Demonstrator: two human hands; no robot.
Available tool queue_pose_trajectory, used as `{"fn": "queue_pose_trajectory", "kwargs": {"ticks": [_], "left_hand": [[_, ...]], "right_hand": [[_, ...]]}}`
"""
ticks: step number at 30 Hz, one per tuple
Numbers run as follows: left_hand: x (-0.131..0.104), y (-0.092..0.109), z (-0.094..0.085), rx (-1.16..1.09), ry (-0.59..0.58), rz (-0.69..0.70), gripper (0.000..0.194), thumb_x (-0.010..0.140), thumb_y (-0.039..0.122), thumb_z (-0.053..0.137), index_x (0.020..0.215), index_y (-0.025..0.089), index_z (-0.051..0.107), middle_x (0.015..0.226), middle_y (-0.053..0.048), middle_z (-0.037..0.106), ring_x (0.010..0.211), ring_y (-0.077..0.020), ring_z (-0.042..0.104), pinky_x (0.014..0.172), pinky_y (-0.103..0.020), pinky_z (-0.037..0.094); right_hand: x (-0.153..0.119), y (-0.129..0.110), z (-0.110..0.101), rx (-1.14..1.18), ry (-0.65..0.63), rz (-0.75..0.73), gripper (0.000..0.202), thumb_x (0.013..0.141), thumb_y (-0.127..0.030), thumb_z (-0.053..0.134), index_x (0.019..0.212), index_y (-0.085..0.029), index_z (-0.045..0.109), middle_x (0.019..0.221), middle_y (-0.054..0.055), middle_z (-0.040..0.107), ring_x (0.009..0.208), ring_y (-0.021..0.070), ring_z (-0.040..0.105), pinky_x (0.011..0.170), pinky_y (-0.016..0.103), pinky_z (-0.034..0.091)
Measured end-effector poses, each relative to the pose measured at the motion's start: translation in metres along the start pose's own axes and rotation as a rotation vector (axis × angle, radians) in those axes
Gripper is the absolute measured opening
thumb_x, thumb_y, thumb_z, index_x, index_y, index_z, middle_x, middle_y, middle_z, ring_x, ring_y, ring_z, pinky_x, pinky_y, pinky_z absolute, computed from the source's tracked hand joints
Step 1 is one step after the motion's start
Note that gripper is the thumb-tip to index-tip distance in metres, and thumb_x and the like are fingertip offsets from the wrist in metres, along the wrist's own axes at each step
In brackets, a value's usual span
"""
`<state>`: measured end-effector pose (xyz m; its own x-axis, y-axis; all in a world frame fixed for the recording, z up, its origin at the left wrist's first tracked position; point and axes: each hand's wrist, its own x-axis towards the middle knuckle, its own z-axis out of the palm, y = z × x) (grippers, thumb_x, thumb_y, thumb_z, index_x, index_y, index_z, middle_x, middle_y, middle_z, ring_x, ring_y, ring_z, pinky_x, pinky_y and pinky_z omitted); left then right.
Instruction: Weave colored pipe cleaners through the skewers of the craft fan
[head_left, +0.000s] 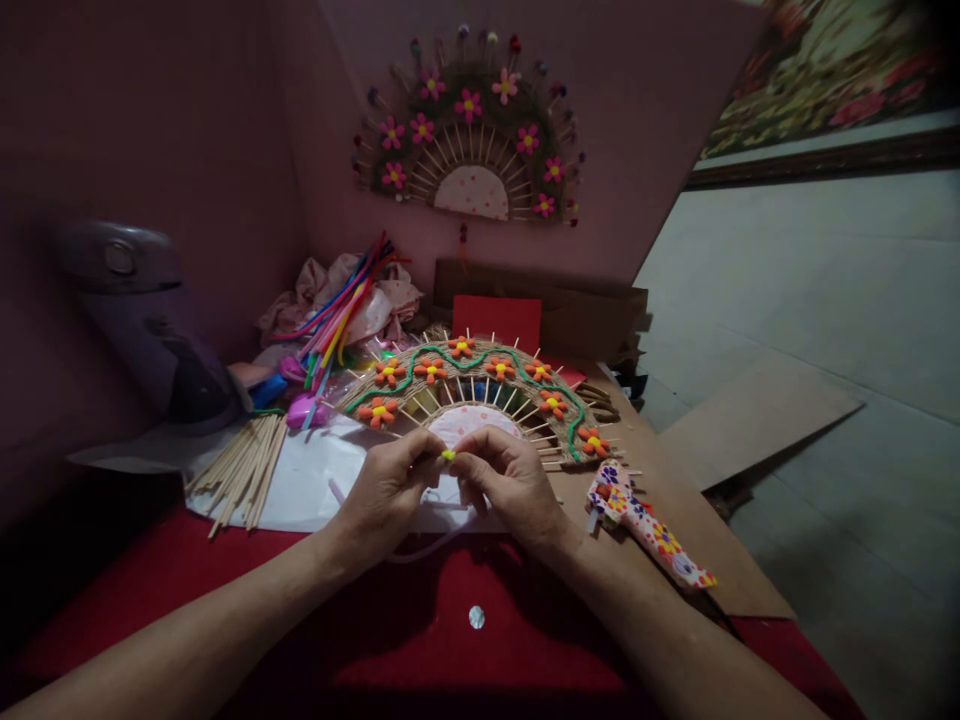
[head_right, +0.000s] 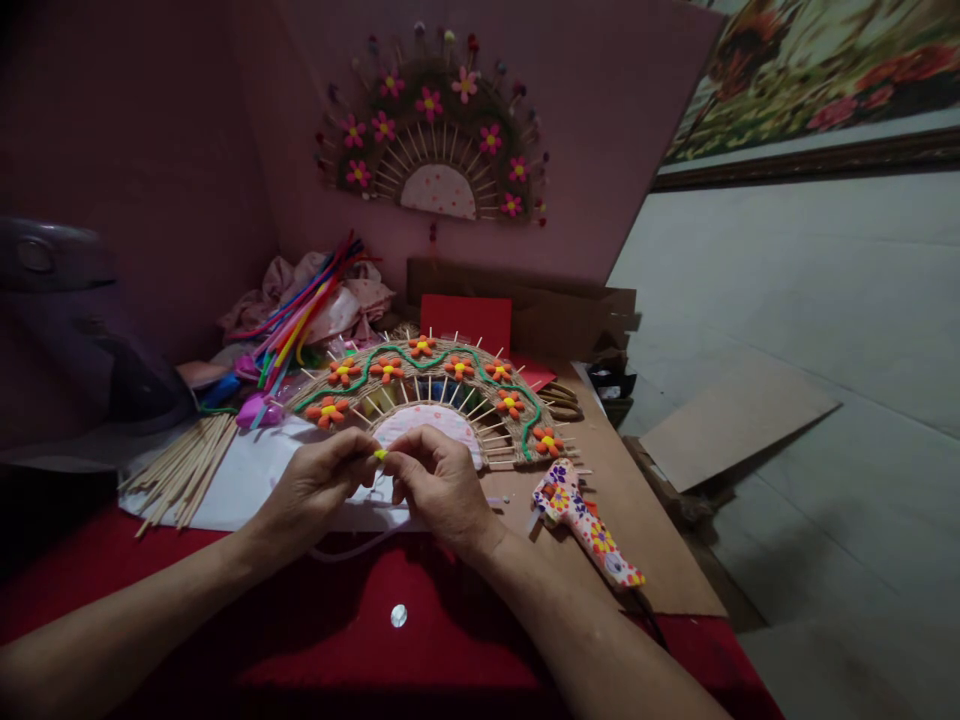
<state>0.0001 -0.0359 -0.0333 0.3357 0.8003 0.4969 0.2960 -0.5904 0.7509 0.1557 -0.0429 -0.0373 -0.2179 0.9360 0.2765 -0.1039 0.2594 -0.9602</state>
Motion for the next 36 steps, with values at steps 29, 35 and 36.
{"fn": "queue_pose_trajectory", "kwargs": {"ticks": [29,35,36], "left_hand": [[-0.0002,-0.0029,0.0042,0.160,0.174,0.338,0.016,0.083,0.009,0.048,0.084,0.017,0.061,0.066,0.000,0.056,0.061,-0.0095,0.051,0.058,-0.020,0.041],[0.0007,-0.0016,0.0054,-0.163,0.136,0.080,0.010,0.081,0.017,0.053,0.081,0.015,0.064,0.067,-0.001,0.054,0.054,-0.0087,0.051,0.046,-0.019,0.041],[0.0013,-0.0010,0.0056,-0.238,0.130,0.005,0.008,0.079,0.019,0.056,0.078,0.015,0.063,0.066,0.000,0.054,0.050,-0.0080,0.049,0.043,-0.019,0.041]], "right_hand": [[0.0008,-0.0008,0.0039,0.307,-0.045,0.186,0.030,0.073,-0.042,0.067,0.075,-0.014,0.056,0.052,-0.003,0.060,0.039,0.0054,0.051,0.041,0.016,0.040],[0.0020,-0.0008,0.0010,0.289,-0.034,0.135,0.026,0.072,-0.037,0.069,0.076,-0.014,0.056,0.056,-0.002,0.062,0.046,0.0070,0.054,0.047,0.018,0.044],[0.0020,-0.0008,0.0010,0.276,-0.030,0.129,0.026,0.072,-0.037,0.069,0.075,-0.014,0.056,0.055,-0.002,0.062,0.045,0.0071,0.054,0.047,0.019,0.044]]}}
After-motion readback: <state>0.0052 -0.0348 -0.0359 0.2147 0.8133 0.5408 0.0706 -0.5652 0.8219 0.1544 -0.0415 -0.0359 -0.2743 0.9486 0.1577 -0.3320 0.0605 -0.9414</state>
